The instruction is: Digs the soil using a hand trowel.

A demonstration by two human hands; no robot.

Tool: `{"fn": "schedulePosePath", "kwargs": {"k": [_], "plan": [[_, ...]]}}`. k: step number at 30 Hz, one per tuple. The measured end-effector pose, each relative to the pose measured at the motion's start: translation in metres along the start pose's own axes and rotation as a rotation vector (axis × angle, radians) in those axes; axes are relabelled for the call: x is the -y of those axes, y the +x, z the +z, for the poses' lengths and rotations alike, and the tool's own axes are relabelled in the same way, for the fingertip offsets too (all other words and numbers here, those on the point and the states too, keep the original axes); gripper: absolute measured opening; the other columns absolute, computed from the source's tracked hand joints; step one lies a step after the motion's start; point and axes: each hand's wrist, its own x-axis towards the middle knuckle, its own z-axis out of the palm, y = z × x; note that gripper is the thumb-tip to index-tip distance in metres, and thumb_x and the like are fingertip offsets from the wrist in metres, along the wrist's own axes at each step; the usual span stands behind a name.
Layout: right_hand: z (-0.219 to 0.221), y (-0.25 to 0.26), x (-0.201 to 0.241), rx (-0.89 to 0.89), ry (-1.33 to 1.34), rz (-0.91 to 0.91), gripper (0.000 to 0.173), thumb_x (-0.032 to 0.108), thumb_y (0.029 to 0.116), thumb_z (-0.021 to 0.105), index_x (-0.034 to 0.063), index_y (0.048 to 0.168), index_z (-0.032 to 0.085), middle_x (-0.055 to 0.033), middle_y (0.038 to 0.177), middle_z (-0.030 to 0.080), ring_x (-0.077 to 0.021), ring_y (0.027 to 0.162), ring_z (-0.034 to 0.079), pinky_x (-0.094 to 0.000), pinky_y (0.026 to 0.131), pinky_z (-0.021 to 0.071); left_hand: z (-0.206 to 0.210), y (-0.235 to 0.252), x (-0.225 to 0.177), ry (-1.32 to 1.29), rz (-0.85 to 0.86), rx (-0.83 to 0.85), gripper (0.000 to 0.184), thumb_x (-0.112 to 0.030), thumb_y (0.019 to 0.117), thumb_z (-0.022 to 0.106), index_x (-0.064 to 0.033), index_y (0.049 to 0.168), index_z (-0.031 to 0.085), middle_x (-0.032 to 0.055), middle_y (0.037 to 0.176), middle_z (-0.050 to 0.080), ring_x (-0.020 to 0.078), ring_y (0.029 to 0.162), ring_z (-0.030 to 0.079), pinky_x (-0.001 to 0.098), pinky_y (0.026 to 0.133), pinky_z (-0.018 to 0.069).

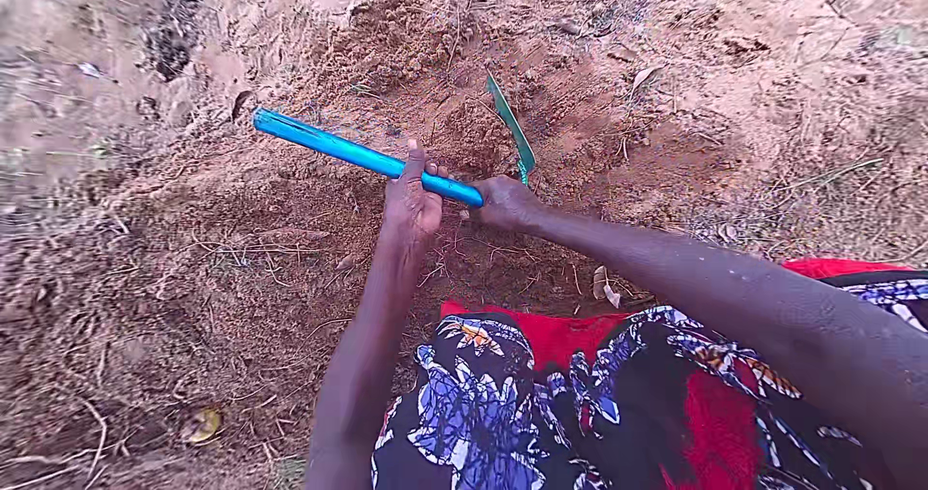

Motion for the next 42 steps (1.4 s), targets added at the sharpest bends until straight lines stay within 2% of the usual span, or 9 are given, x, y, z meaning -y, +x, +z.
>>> {"fn": "schedulePosePath", "kwargs": {"k": [8,14,19,22,24,27,33,38,42], "plan": [[0.033,-0.004,0.073,0.025,0.145,-0.099,0.027,0.026,0.0970,0.072,0.0037,0.112,0.070,-0.0186,0.094,0.069,-0.0361,0.089,0.066,-0.0592,0.078,0.0506,-0.049,-0.028,-0.058,0.040,0.075,-0.080,0.012,-0.023,0.1062,0.055,-0.0142,0.099,0.052,-0.0019,0.070,0.055,0.0097,0.059,0.058,0.0265,0.063,0.0578],[0.032,0.002,0.156,0.100,0.480,-0.296,0.023,0.025,0.0956,0.073,0.0039,0.100,0.066,-0.0050,0.072,0.054,-0.0152,0.056,0.048,-0.0364,0.055,0.0424,-0.043,-0.065,-0.139,0.058,0.387,-0.183,0.015,-0.019,0.1028,0.061,-0.0151,0.093,0.051,-0.0042,0.064,0.048,0.0049,0.047,0.048,0.0188,0.045,0.0476],[0.009,-0.009,0.275,0.091,0.392,-0.771,0.031,0.019,0.0957,0.073,0.0003,0.120,0.069,-0.0150,0.100,0.070,-0.0240,0.087,0.065,-0.0445,0.079,0.0516,-0.054,-0.134,-0.226,0.134,1.009,-0.405,0.018,-0.017,0.1053,0.057,-0.0146,0.090,0.048,-0.0043,0.059,0.045,0.0066,0.045,0.048,0.0210,0.044,0.0478],[-0.006,0.009,0.294,0.008,0.135,-0.757,0.038,0.028,0.0968,0.071,0.0019,0.125,0.067,-0.0185,0.117,0.069,-0.0318,0.110,0.065,-0.0526,0.094,0.0493,-0.060,-0.115,-0.243,0.070,1.033,-0.457,0.020,-0.017,0.1073,0.053,-0.0129,0.088,0.046,-0.0031,0.059,0.045,0.0063,0.044,0.047,0.0210,0.044,0.0483],[-0.018,0.016,0.261,-0.002,0.050,-0.595,0.041,0.033,0.0966,0.071,0.0020,0.122,0.067,-0.0193,0.117,0.067,-0.0337,0.112,0.064,-0.0558,0.095,0.0489,-0.051,-0.087,-0.219,-0.011,0.857,-0.374,0.021,-0.019,0.1072,0.053,-0.0137,0.088,0.046,-0.0031,0.061,0.044,0.0068,0.045,0.047,0.0215,0.045,0.0487],[-0.032,0.006,0.154,-0.161,0.026,-0.392,0.033,0.032,0.0959,0.073,0.0007,0.107,0.069,-0.0195,0.093,0.067,-0.0363,0.089,0.064,-0.0592,0.079,0.0487,-0.011,-0.057,-0.140,-0.100,0.569,-0.125,0.021,-0.019,0.1053,0.057,-0.0124,0.087,0.050,-0.0031,0.060,0.048,0.0075,0.047,0.052,0.0228,0.049,0.0531],[-0.058,-0.075,-0.052,-0.419,-0.185,0.081,0.032,0.024,0.0985,0.071,-0.0037,0.115,0.067,-0.0344,0.089,0.066,-0.0566,0.087,0.065,-0.0740,0.072,0.0453,0.083,-0.028,0.032,-0.060,-0.056,0.402,0.008,-0.012,0.1061,0.054,-0.0076,0.101,0.057,0.0004,0.073,0.057,0.0127,0.069,0.060,0.0295,0.073,0.0559],[-0.055,-0.108,-0.129,-0.499,-0.136,0.410,0.038,0.031,0.1001,0.067,-0.0033,0.115,0.066,-0.0326,0.096,0.068,-0.0541,0.093,0.066,-0.0718,0.077,0.0467,0.139,-0.004,0.117,0.043,-0.257,0.606,0.008,-0.011,0.1068,0.052,-0.0090,0.100,0.055,0.0002,0.074,0.057,0.0115,0.071,0.061,0.0274,0.075,0.0561],[-0.029,-0.096,-0.147,-0.491,0.054,0.369,0.034,0.028,0.0969,0.071,-0.0025,0.112,0.070,-0.0271,0.094,0.069,-0.0462,0.090,0.067,-0.0680,0.080,0.0487,0.135,0.007,0.136,0.110,-0.250,0.549,0.008,-0.010,0.1052,0.055,-0.0104,0.098,0.052,-0.0012,0.070,0.056,0.0112,0.063,0.059,0.0278,0.069,0.0563]]}}
